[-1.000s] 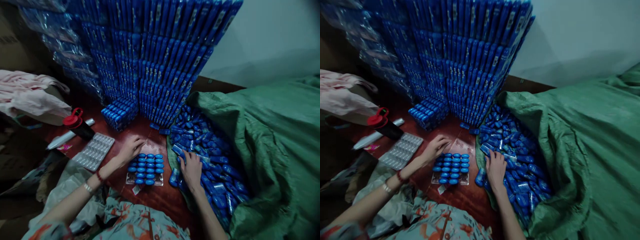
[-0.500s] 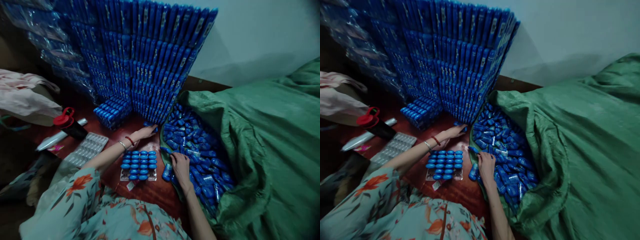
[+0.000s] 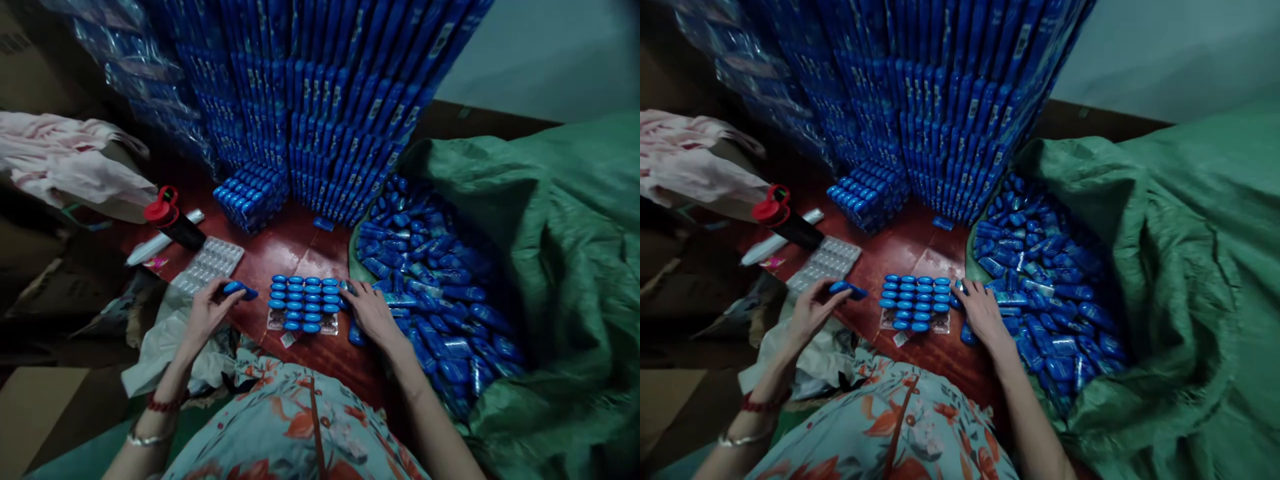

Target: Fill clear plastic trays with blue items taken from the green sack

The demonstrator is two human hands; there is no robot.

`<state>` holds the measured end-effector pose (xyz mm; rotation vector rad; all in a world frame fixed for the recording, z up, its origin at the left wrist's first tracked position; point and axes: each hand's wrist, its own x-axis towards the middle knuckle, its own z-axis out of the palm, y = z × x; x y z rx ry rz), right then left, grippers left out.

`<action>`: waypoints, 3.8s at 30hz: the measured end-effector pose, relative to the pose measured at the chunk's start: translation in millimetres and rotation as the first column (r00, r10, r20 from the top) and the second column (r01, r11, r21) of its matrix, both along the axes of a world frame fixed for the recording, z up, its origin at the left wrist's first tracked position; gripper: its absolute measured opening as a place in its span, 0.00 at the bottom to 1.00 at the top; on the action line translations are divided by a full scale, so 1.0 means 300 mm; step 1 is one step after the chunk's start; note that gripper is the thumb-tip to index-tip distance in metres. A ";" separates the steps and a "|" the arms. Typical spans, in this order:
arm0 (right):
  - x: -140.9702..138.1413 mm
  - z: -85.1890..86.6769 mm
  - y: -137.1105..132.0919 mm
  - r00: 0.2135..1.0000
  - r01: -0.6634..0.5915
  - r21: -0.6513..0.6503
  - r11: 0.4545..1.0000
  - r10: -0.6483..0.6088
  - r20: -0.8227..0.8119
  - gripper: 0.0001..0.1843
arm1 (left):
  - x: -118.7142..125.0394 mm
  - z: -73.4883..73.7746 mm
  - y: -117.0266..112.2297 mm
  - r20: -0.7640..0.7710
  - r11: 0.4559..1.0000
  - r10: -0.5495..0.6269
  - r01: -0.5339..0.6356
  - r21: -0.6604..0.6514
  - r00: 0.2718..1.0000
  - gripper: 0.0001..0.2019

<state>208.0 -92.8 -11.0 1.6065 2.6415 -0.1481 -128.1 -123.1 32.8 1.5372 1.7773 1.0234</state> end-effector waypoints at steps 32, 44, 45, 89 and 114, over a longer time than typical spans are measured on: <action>-0.004 -0.013 -0.231 0.616 0.275 -0.146 0.950 -0.291 -0.732 0.11 | 0.144 -0.153 -0.110 -0.681 0.842 -0.425 0.537 -0.054 0.597 0.18; -0.090 0.022 -0.147 0.990 -0.014 0.134 0.991 0.033 -0.141 0.16 | 0.179 -0.163 -0.026 -0.642 0.789 -0.449 0.614 0.042 0.621 0.16; -0.094 0.035 -0.143 0.993 -0.013 0.109 0.994 0.025 -0.113 0.17 | 0.180 -0.167 -0.023 -0.659 0.783 -0.436 0.619 0.058 0.613 0.16; 0.125 0.022 -0.432 0.697 0.560 0.036 0.827 -0.448 -0.561 0.15 | 0.458 -0.160 0.771 -0.483 0.700 -0.678 0.688 -0.193 0.554 0.12; 0.011 -0.096 -0.343 0.604 0.430 -0.373 0.823 -0.568 -0.559 0.14 | 0.044 -0.094 -0.037 0.078 0.991 -0.061 0.069 -0.111 0.995 0.15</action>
